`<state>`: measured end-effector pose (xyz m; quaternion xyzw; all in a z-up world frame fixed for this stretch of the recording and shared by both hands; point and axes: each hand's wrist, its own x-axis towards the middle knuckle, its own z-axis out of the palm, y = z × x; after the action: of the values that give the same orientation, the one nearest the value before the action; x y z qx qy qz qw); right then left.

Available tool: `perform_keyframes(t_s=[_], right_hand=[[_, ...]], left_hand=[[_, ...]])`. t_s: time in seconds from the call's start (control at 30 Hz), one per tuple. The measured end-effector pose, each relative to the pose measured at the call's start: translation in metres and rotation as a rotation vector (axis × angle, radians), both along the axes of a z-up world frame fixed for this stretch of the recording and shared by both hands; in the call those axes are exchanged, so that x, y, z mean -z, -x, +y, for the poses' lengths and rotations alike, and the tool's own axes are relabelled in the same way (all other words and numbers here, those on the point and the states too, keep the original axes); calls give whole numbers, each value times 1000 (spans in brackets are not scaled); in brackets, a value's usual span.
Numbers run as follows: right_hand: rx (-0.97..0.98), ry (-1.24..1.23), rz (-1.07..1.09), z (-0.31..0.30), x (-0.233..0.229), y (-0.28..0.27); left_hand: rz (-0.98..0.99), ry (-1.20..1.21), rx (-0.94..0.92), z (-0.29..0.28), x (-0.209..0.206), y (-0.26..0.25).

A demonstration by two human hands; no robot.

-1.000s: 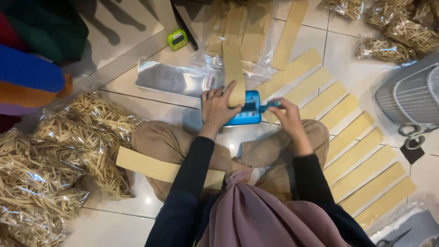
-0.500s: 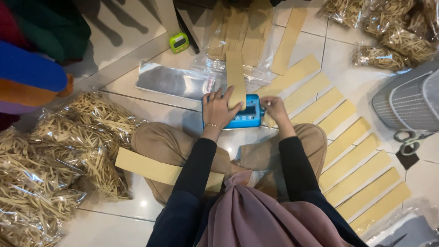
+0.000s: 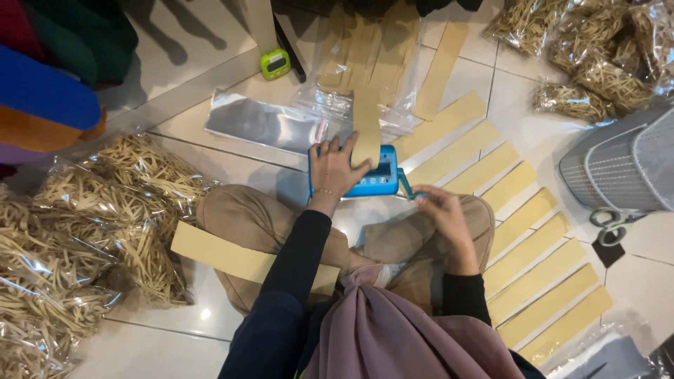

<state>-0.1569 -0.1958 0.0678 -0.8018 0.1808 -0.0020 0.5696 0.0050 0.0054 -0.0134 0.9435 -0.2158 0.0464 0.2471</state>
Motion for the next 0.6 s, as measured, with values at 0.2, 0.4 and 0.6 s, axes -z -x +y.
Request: perform_keyframes(t_s=[0.2, 0.4, 0.6], right_hand=[[120, 40, -227, -36, 58, -80], [128, 255, -51, -75, 198, -146], [-177, 557, 315, -71, 245, -80]], left_hand=[[-1, 9, 19, 0, 8, -1], [-13, 7, 10, 0, 7, -2], [52, 23, -4, -1, 7, -3]])
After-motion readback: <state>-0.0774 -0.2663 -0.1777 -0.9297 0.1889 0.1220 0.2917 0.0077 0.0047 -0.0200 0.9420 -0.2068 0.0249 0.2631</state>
